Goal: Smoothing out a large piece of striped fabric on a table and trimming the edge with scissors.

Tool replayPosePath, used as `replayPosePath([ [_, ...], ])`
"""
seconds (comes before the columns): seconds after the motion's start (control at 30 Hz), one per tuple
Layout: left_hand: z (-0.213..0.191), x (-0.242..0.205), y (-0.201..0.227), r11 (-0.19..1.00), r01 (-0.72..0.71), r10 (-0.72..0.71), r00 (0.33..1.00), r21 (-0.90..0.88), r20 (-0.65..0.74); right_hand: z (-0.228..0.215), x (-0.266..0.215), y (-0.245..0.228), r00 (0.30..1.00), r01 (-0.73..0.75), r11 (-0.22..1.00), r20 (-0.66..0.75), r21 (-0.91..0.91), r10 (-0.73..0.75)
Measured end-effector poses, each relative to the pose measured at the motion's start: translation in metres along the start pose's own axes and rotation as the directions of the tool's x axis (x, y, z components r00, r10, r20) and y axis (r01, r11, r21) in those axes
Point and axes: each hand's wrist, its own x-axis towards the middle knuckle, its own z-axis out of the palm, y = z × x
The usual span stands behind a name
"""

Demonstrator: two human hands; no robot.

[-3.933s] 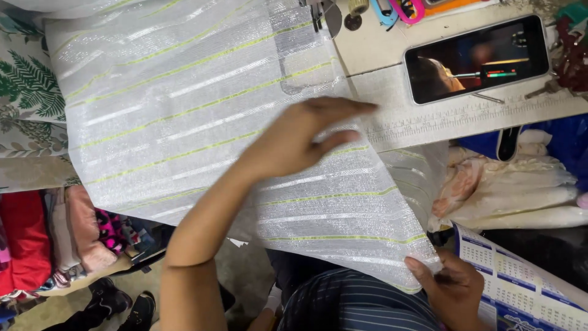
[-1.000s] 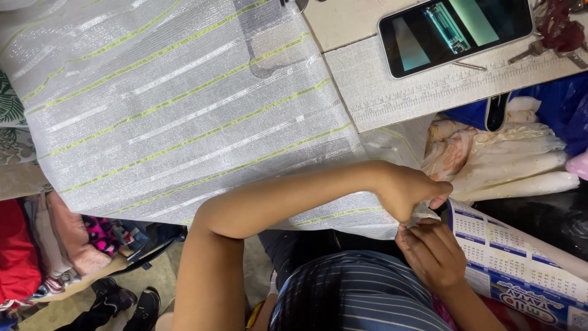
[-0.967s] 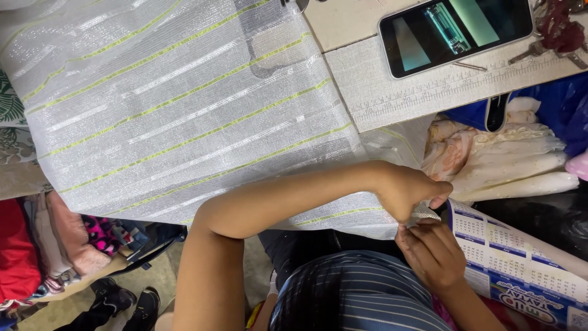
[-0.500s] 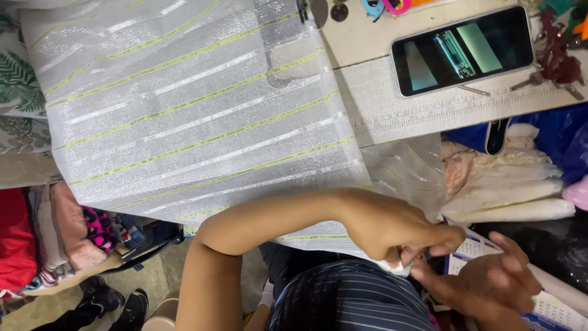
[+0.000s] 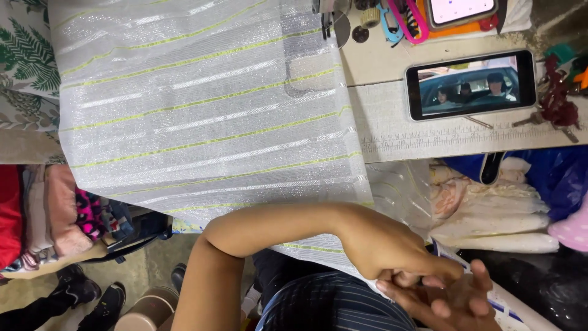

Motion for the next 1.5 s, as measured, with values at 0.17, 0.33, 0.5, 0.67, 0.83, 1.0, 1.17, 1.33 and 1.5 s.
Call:
replayPosePath([
  [0.17,0.006,-0.002,-0.006,0.999,0.031,-0.03,0.999,-0.04,0.015,0.06,-0.068,-0.004,0.865,0.16,0.943,-0.502,0.291,0.008],
  [0.33,0.001,-0.012,0.011,1.0,0.003,-0.001,0.998,0.02,-0.062,0.047,-0.014,0.002,0.906,0.112,0.949,-0.422,0.296,0.025],
  [0.5,-0.04,-0.065,-0.012,0.982,0.082,0.02,0.851,0.169,-0.525,0.026,0.028,-0.003,0.943,0.033,0.96,-0.328,0.278,0.063],
  [0.67,-0.103,-0.123,-0.056,0.357,0.791,0.122,0.488,0.497,-0.864,0.008,0.023,-0.008,0.97,-0.185,0.839,-0.044,0.512,0.241],
  [0.83,-0.104,-0.125,-0.066,0.119,0.771,0.184,0.603,0.626,-0.776,0.013,0.016,-0.006,0.962,-0.173,0.836,-0.092,0.52,0.257],
  [1.0,-0.065,-0.113,-0.035,-0.081,0.652,0.167,0.754,0.754,-0.635,0.013,0.007,0.001,0.975,-0.133,0.831,-0.08,0.54,0.209],
  [1.17,-0.002,-0.077,-0.015,0.069,0.434,0.35,0.833,0.898,-0.43,0.014,0.003,0.003,0.992,-0.101,0.844,-0.006,0.527,0.122],
  [1.33,0.057,-0.054,-0.007,0.151,0.376,0.42,0.813,0.914,-0.403,-0.007,0.044,0.003,0.975,-0.192,0.714,0.211,0.673,0.064],
  [1.5,0.043,-0.077,-0.028,0.422,0.24,0.39,0.822,0.874,-0.414,0.004,0.052,0.003,0.94,-0.337,0.526,0.312,0.781,0.138],
])
